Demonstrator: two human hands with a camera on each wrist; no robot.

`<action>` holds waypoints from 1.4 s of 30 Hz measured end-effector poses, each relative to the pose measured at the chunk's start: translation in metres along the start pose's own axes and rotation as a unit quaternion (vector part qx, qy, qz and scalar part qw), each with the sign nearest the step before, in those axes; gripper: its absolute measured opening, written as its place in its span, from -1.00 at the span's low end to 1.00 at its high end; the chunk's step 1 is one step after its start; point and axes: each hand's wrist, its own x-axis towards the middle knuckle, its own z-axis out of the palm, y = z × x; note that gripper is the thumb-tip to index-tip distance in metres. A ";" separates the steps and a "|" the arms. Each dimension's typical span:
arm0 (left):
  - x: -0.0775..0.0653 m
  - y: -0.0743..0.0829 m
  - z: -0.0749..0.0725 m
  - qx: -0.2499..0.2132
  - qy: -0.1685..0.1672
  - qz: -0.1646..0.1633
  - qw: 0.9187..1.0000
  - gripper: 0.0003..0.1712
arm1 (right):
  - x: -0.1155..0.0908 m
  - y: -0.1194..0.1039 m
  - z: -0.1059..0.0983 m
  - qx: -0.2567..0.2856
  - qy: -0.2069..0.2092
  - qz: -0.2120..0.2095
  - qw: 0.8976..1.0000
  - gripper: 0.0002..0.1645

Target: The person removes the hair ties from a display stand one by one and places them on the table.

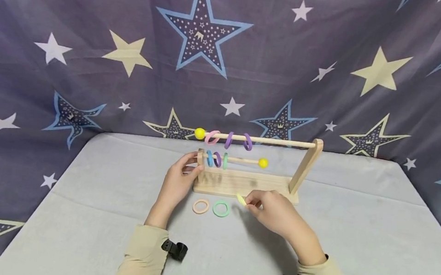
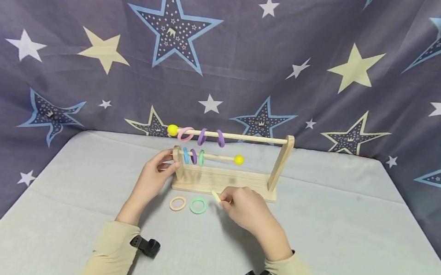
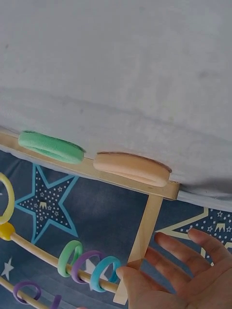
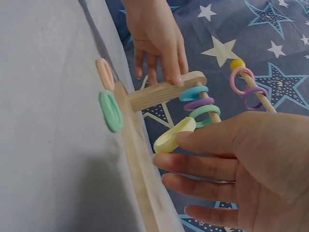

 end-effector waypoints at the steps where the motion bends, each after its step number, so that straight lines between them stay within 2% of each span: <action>1: 0.000 0.000 0.000 0.000 0.000 0.001 1.000 -0.46 | 0.000 0.000 0.001 -0.001 -0.004 0.000 1.000 -0.93; 10: 0.000 0.000 0.001 0.001 0.003 -0.003 1.000 -0.47 | 0.001 0.004 0.011 -0.022 -0.011 -0.003 1.000 -0.92; 24: -0.001 0.002 0.000 -0.001 0.002 -0.006 1.000 -0.46 | 0.006 0.024 0.017 0.008 -0.024 -0.008 1.000 -0.87; 42: 0.000 0.000 0.000 0.002 0.003 -0.003 1.000 -0.46 | 0.007 0.028 0.024 0.017 -0.024 -0.019 0.999 -0.85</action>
